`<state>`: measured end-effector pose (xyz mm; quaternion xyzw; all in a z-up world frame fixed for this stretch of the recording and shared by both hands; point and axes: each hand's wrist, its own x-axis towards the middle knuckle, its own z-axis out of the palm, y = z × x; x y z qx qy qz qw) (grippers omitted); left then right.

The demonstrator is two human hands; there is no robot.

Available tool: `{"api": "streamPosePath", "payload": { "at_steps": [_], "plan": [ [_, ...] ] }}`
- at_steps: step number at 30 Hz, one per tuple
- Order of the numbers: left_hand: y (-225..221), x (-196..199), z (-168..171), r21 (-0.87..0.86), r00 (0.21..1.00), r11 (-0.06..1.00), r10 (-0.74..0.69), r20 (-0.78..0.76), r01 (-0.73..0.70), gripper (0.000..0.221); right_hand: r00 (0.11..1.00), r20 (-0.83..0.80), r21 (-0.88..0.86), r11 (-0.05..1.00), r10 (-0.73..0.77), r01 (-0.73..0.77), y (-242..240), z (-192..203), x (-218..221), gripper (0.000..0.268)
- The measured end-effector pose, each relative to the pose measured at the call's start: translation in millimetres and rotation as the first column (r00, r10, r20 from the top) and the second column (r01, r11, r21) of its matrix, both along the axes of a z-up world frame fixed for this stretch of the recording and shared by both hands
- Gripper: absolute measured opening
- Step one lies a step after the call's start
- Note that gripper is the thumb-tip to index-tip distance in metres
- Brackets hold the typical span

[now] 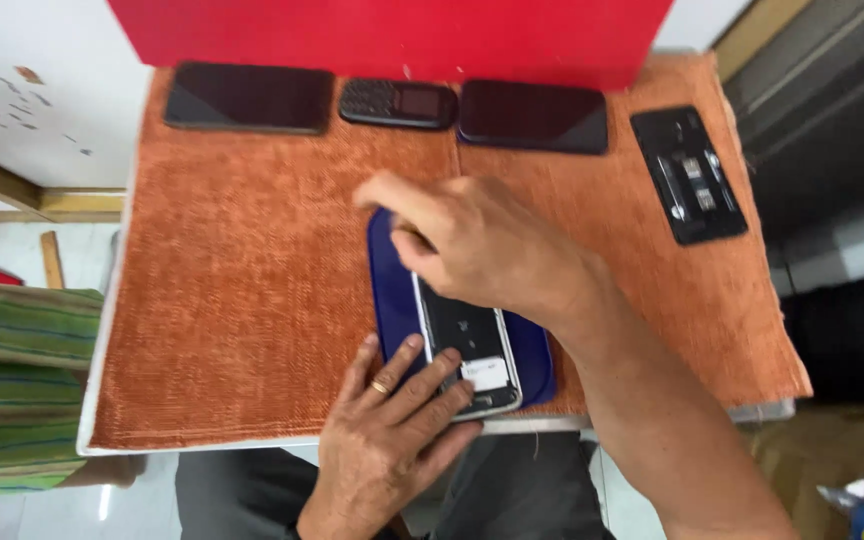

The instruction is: Disassembling and repairing a blue smartphone on a work mat, involving prying the casing and adjusting internal parts.

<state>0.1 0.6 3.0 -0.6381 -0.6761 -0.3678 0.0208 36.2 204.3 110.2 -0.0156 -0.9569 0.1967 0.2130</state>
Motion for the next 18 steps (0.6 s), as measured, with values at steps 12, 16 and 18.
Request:
{"api": "streamPosePath", "payload": {
  "at_steps": [12,16,18],
  "plan": [
    [1.3,-0.4,7.3,0.001,1.0,1.0,-0.009,0.005,0.009,0.028,0.998,-0.021,-0.038,0.998,0.053,-0.054,-1.0,-1.7,0.3,0.042],
    [0.3,0.2,7.9,0.009,0.999,1.0,0.0,0.035,-0.001,0.024,0.997,-0.06,0.057,0.997,-0.054,0.058,-7.8,-2.9,-2.0,0.029],
    [-0.9,-0.4,3.8,0.029,0.999,1.0,-0.005,0.035,0.004,0.023,0.999,-0.035,0.007,1.0,-0.023,0.023,-6.8,-0.7,-2.1,0.032]
  ]
}}
